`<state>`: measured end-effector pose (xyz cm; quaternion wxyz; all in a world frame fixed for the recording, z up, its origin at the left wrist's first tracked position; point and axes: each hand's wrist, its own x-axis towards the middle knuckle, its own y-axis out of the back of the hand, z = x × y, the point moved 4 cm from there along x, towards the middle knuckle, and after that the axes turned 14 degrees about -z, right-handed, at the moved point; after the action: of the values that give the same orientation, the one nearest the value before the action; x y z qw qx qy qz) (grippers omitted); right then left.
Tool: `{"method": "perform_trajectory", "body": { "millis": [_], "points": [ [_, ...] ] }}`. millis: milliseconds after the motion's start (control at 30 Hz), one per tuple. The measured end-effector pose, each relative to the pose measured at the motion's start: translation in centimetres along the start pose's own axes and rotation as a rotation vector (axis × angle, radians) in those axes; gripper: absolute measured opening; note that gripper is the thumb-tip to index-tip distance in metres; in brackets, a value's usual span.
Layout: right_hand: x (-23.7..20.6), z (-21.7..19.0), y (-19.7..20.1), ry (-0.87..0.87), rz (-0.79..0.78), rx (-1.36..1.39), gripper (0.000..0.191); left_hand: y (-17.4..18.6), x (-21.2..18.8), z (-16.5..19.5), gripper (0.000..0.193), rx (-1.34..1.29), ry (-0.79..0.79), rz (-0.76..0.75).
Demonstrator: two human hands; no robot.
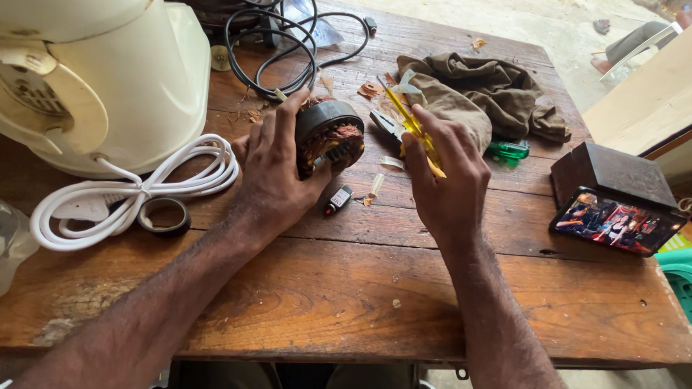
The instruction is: The person works on a small cylindrical electric motor on a wooden table, using a yellow-handled screwdriver and pliers to adjust or remove components from the motor's end. The person repeatedly pries and manipulates parts of the motor while holding it steady with the other hand.
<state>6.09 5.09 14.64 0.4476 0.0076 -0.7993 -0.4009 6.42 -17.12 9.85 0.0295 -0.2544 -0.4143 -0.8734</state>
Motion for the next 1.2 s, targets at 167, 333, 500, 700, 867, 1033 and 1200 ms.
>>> {"method": "perform_trajectory", "body": {
  "millis": [167, 333, 500, 700, 867, 1033, 1200],
  "points": [
    [-0.4, 0.2, 0.4, -0.002, 0.086, 0.010, 0.018, 0.0, 0.1, 0.2, 0.095, -0.012, -0.007, -0.019],
    [-1.0, 0.1, 0.8, 0.087, 0.151, -0.007, 0.014, -0.2, 0.2, -0.2, 0.094, -0.010, -0.062, 0.000],
    [-1.7, 0.0, 0.4, 0.070, 0.172, -0.034, 0.014, -0.7, 0.4, -1.1, 0.093, -0.019, -0.091, 0.063],
    [-2.1, -0.4, -0.8, 0.123, 0.154, -0.006, 0.012, -1.0, 0.3, -2.0, 0.091, -0.005, -0.122, 0.103],
    [-2.4, -0.5, -1.9, 0.162, 0.143, -0.017, 0.012, -1.6, 0.3, -3.7, 0.095, -0.001, -0.074, 0.100],
    [-2.3, -0.6, -2.9, 0.189, 0.056, -0.014, 0.012, -1.7, 0.4, -5.6, 0.097, 0.016, -0.106, 0.121],
    [-0.8, -1.2, -4.7, 0.272, -0.102, -0.014, 0.010, -1.7, 0.4, -7.0, 0.110, 0.016, -0.036, 0.014]
  ]
}}
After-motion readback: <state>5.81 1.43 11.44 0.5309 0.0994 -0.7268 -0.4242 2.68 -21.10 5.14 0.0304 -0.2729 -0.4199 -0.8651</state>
